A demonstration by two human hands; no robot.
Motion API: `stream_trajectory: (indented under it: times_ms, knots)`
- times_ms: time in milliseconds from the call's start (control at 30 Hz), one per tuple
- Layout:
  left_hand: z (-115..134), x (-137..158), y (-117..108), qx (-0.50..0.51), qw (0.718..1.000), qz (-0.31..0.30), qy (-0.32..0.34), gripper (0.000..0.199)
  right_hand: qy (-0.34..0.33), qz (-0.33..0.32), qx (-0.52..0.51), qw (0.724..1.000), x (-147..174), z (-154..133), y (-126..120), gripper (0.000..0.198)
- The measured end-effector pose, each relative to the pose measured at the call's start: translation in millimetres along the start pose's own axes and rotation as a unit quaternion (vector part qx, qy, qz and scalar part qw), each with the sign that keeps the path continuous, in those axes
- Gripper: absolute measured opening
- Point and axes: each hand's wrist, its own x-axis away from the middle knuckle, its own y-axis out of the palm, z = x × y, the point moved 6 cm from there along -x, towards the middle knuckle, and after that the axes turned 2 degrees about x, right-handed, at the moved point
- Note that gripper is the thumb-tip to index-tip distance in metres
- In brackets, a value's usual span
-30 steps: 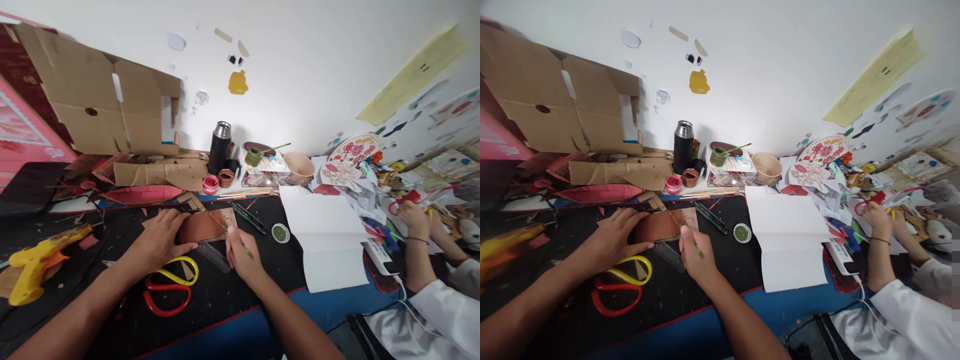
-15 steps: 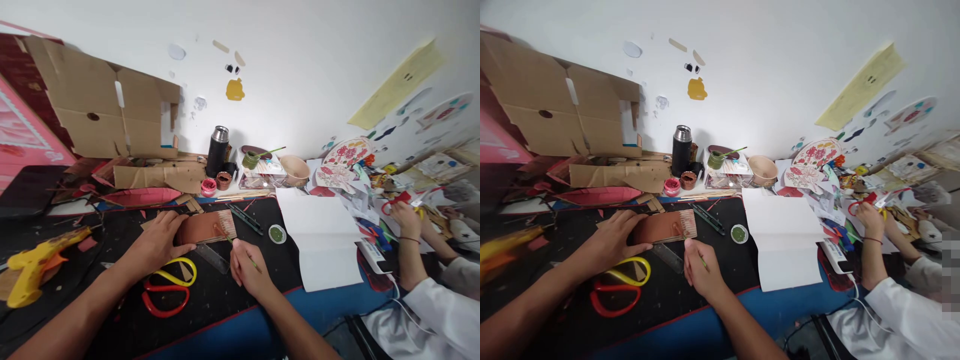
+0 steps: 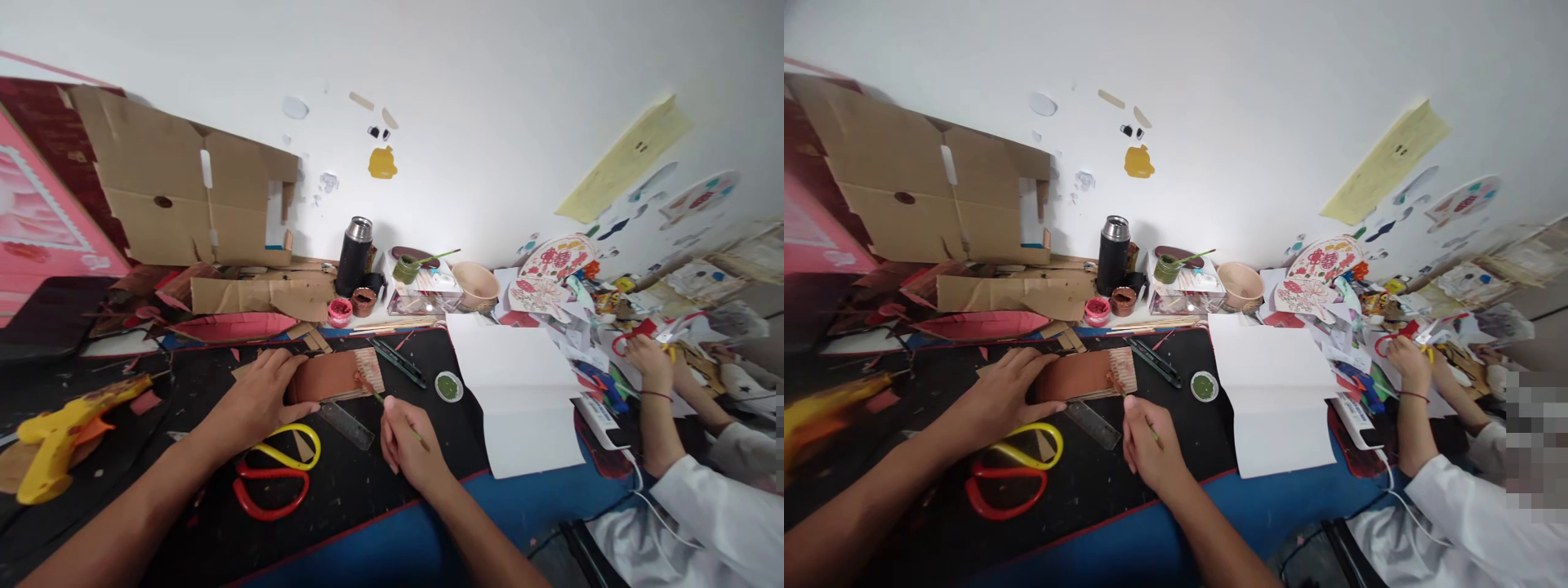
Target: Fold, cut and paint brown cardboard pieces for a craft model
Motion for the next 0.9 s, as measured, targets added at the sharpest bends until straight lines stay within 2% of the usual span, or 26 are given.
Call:
stream_trajectory:
  times_ms: [200,300,433,633,767,900]
  knots:
    - [1.9,0.5,-1.8,-0.002,1.0,-0.002,0.003,0.064,-0.002,-0.068,0.003,0.998,9.0,-5.0,27.3,0.065]
    - [3.0,0.4,-3.0,0.001,1.0,-0.002,0.002,0.065,-0.01,-0.085,0.036,0.996,7.8,-4.5,34.7,0.064]
    - [2.9,-0.2,-3.0,0.003,1.0,-0.015,-0.008,0.067,-0.017,-0.057,0.069,0.996,2.3,2.2,24.6,0.062]
    - [-1.6,3.4,-2.6,0.019,0.999,-0.05,-0.003,0.075,0.006,0.029,0.035,0.999,-2.4,8.9,-2.8,0.065]
    - [-8.8,8.4,-2.7,0.045,0.998,-0.05,0.004,0.088,0.008,0.043,0.02,0.999,-1.3,8.2,-4.8,0.065]
    - [-11.3,10.5,-2.8,0.06,0.997,-0.055,0.012,0.082,0.004,0.042,0.014,0.999,-0.3,7.4,-1.4,0.064]
